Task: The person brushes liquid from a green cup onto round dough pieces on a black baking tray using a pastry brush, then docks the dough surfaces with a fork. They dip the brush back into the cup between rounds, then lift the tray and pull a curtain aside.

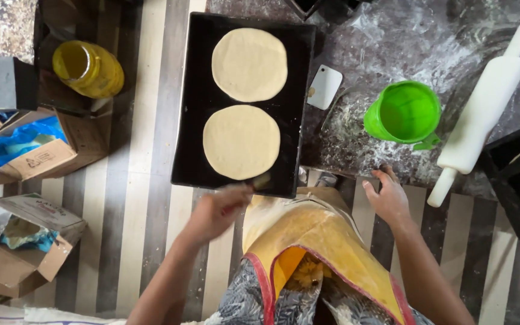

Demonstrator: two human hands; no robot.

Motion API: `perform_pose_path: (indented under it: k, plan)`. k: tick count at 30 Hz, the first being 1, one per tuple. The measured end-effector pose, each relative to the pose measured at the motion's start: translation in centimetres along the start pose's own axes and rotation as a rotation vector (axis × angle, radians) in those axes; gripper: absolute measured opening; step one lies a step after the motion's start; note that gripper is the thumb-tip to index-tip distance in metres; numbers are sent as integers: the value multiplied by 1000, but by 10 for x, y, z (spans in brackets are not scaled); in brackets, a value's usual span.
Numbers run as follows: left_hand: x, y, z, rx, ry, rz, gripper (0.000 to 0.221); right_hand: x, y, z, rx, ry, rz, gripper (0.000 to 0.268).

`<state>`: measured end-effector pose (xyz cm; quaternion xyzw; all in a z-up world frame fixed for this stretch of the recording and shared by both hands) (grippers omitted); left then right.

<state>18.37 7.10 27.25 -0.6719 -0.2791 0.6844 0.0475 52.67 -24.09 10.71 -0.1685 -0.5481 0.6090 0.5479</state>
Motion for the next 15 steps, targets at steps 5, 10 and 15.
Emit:
perform_pose_path:
  k: [5, 10, 15]
  plan:
    - [45, 4, 0, -494, 64, -738, 21, 11, -5, 6, -4, 31, 2, 51]
    - [22, 54, 1, -133, 91, -361, 21, 7, -3, 4, 11, 43, 15, 50]
    - [51, 18, -10, -353, -115, -341, 17, 20, -9, 5, 25, 82, 18, 52]
Point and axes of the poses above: each hand's wrist, its own z-axis away from the middle knuckle, its own y-axis out of the palm, x = y × z, the point moved 2 cm from there along -z, towards the middle knuckle, and after that the axes turned 12 degrees about y, right-handed, at the moved point
